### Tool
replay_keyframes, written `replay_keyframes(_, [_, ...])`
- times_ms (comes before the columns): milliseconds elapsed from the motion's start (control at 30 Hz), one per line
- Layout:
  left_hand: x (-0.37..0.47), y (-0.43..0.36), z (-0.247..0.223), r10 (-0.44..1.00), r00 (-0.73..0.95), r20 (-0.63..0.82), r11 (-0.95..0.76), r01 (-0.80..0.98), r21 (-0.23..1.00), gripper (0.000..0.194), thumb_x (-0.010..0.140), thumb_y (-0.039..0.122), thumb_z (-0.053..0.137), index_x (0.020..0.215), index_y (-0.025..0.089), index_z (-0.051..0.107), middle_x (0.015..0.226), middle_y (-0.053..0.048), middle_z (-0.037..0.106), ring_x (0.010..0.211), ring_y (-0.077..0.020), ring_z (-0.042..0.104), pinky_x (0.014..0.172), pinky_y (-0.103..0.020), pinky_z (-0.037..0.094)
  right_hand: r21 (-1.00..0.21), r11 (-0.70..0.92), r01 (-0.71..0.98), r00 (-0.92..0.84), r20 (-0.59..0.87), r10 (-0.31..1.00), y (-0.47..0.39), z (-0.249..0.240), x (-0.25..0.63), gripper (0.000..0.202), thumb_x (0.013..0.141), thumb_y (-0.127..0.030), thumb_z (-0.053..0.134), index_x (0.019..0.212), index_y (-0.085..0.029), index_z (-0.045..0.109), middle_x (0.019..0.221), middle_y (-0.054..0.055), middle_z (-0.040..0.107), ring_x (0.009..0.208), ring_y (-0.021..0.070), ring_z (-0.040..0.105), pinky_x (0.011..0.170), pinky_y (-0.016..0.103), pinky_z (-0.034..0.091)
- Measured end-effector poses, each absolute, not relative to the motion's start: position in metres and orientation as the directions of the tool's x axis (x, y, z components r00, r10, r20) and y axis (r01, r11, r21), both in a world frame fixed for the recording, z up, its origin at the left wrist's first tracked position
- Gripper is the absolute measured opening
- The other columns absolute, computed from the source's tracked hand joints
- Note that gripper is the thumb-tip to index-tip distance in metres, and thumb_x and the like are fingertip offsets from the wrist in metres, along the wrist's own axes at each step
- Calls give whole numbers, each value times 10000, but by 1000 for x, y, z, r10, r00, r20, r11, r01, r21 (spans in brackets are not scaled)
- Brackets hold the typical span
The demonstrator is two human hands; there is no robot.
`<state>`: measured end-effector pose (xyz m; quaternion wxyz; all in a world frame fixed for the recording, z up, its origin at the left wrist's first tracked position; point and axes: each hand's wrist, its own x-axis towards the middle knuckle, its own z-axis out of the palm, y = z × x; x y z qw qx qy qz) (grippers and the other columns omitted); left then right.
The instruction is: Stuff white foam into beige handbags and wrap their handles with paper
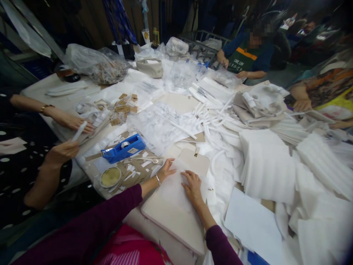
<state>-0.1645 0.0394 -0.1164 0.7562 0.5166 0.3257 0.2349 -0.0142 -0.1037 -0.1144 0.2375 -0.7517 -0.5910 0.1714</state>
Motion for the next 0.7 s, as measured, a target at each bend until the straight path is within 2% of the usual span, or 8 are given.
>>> replay_keyframes(67, [-165,41,-122,682,697,-221,355,-52,933,702,612,296,776,1194,230,389,1057,-39,505,1101,-227,500,979,-391,385,-527,-177,832,224,26,974,-103,-114,-15,451,861,-328,570,1307,-318,503,1300,69,487,1136,264,416,956,434,295])
replay_keyframes(167, [-164,46,-121,660,706,-258,314,53,948,695,647,148,683,1242,236,334,1053,-43,510,1038,-211,545,885,-370,456,-491,-182,852,221,23,975,-104,-115,-17,464,860,-382,582,1315,-339,501,1312,67,485,1137,271,412,962,453,284])
replay_keyframes(233, [-160,50,-110,711,644,-281,155,247,957,640,675,41,573,1243,221,341,1058,-57,517,1001,-199,556,844,-358,478,-485,-193,853,234,24,972,-104,-117,-18,472,859,-386,585,1320,-342,496,1309,65,491,1131,268,416,964,455,282])
replay_keyframes(333, [-144,49,-83,825,542,-161,-122,448,886,585,659,-62,452,1190,182,432,1167,-96,483,1102,-217,476,954,-391,421,-485,-202,851,247,31,968,-104,-119,-19,477,852,-391,592,1317,-345,498,1308,60,497,1127,264,424,969,457,277])
replay_keyframes(433, [-122,36,-65,748,663,-35,-403,495,770,546,674,-63,446,1158,187,495,1187,-82,498,1145,-229,408,1024,-398,349,-482,-209,851,258,37,965,-104,-121,-19,456,843,-380,598,1290,-332,521,1304,64,503,1131,268,427,971,464,269])
replay_keyframes(533, [-108,19,-70,593,800,-90,-630,531,567,354,758,9,479,1061,179,544,1089,-83,549,1066,-239,440,933,-389,394,-491,-220,843,268,28,963,-104,-120,-18,426,839,-357,592,1258,-305,537,1294,71,514,1124,271,432,965,464,271])
replay_keyframes(633, [-108,12,-91,573,799,-181,-679,587,440,177,831,78,485,969,162,556,1051,-94,548,1007,-238,460,873,-376,407,-515,-227,827,277,21,961,-104,-122,-17,437,852,-356,565,1278,-279,504,1280,79,526,1119,267,438,968,452,281])
replay_keyframes(700, [-111,12,-104,579,797,-174,-700,595,395,131,880,122,464,968,167,549,1056,-90,540,988,-231,464,863,-374,403,-535,-259,804,320,23,947,-104,-125,-16,418,869,-320,535,1276,-237,488,1256,89,538,1119,259,442,970,433,295])
